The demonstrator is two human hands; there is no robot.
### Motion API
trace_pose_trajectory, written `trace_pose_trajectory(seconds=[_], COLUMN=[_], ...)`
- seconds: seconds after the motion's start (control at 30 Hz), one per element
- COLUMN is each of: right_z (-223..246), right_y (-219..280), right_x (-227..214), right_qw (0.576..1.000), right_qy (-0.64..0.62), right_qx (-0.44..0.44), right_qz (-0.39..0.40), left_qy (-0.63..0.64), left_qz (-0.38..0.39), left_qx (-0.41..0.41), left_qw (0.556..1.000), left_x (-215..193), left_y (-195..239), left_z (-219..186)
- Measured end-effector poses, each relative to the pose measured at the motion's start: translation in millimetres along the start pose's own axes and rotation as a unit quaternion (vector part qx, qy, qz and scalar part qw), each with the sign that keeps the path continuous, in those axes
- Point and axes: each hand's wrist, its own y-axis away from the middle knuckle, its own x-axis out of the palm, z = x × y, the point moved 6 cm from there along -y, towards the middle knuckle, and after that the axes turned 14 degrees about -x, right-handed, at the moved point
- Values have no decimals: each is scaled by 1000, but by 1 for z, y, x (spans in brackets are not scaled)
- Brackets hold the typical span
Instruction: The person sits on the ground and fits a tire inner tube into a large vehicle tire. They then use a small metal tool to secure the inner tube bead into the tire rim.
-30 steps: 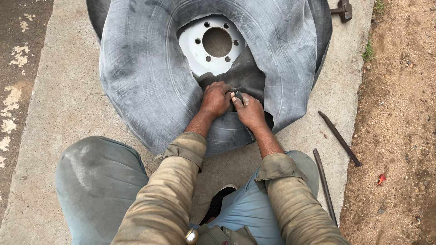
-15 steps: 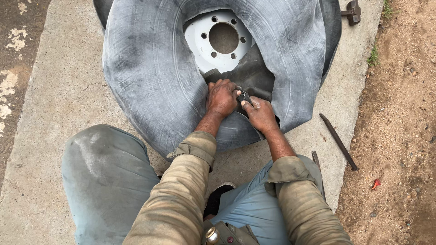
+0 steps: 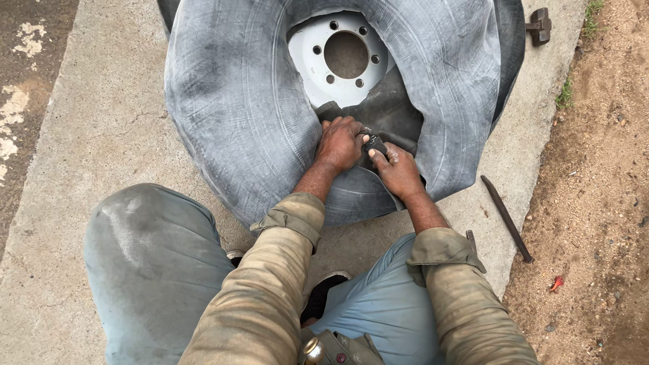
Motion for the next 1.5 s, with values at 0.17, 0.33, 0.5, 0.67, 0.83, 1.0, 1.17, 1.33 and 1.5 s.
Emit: trace_pose_trajectory(seconds=[0.17, 0.33, 0.5, 0.67, 0.83, 1.0, 1.17, 1.33, 1.5], right_z=[20, 27, 19, 11, -18, -25, -34, -38, -31], right_y=[0, -5, -8, -10, -6, -6, -4, -5, -4], right_x=[6, 8, 14, 14, 11, 13, 14, 15, 11], right_qw=[989, 979, 978, 976, 997, 981, 974, 970, 991], right_qy=[133, 189, 205, 206, -76, -191, -220, -238, -124], right_qx=[-28, -12, 20, -24, 16, 35, 45, 46, 53], right_qz=[-60, -70, -31, -64, -25, -5, 0, -23, -10], left_qy=[15, 69, 74, 62, -8, -30, -45, -31, -28], left_qz=[49, 94, 147, 155, 112, 89, 100, 130, 51], left_qx=[-1, 21, -39, -49, -1, 3, 15, 18, -4], left_qw=[999, 993, 986, 985, 994, 996, 994, 991, 998], left_x=[16, 21, 22, 8, 8, 8, 6, 4, 3], left_y=[-14, -30, -29, -23, -14, -5, -4, -6, 3], left_z=[14, 26, 27, 18, 10, 6, 1, 1, -1])
